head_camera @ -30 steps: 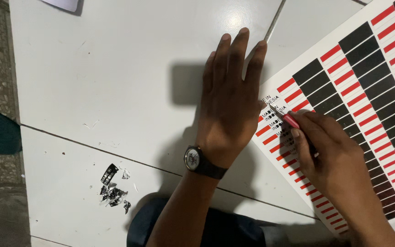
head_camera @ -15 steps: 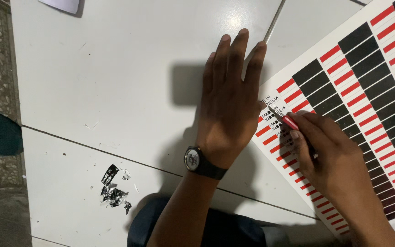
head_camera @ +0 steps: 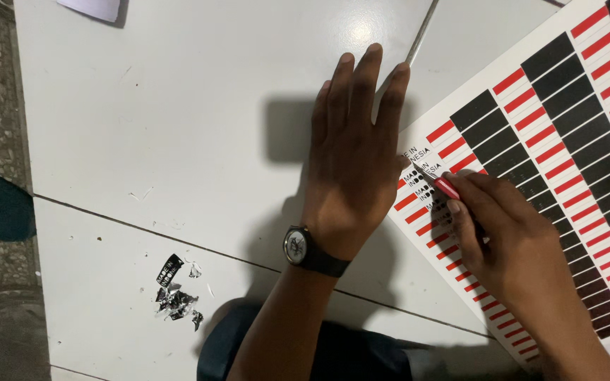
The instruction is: The person uses a red utility knife to cut and separate individual stickers from a large white sheet. They carefully slice along the printed lines and peel off the cut pieces, placing them on the floor.
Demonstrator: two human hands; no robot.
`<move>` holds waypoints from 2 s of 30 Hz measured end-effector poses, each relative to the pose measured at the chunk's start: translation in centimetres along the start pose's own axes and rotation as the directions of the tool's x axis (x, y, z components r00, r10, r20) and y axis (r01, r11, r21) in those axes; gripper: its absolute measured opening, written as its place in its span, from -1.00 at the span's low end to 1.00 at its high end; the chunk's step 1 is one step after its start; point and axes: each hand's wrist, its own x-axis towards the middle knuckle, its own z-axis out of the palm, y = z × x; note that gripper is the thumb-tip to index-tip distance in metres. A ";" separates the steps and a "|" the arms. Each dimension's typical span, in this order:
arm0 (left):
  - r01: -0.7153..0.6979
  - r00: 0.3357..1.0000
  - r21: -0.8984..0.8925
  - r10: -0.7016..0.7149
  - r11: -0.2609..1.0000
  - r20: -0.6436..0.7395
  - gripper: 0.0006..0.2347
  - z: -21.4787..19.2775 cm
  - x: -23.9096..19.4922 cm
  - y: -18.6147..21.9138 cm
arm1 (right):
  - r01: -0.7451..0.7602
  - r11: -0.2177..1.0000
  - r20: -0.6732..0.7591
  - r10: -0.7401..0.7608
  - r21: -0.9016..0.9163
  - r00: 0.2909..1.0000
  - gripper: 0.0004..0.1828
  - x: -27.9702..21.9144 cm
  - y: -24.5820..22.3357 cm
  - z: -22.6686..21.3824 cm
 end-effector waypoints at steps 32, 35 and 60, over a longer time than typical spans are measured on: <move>-0.111 0.991 -0.012 0.111 0.994 0.071 -0.08 0.3 0.2 -2.1 | -0.547 0.831 -0.102 0.538 -0.102 0.837 -0.31 -17.4 8.9 -2.0; -0.053 0.998 0.038 0.054 0.998 -0.019 -0.26 1.7 0.9 -2.6 | -0.580 0.814 -0.082 0.581 0.046 0.810 -0.16 -17.9 7.9 -1.5; -0.034 0.989 0.048 0.027 0.998 0.143 -0.15 1.0 -4.2 2.7 | -0.424 0.838 -0.281 0.522 0.342 0.805 -0.39 -15.9 5.4 -0.6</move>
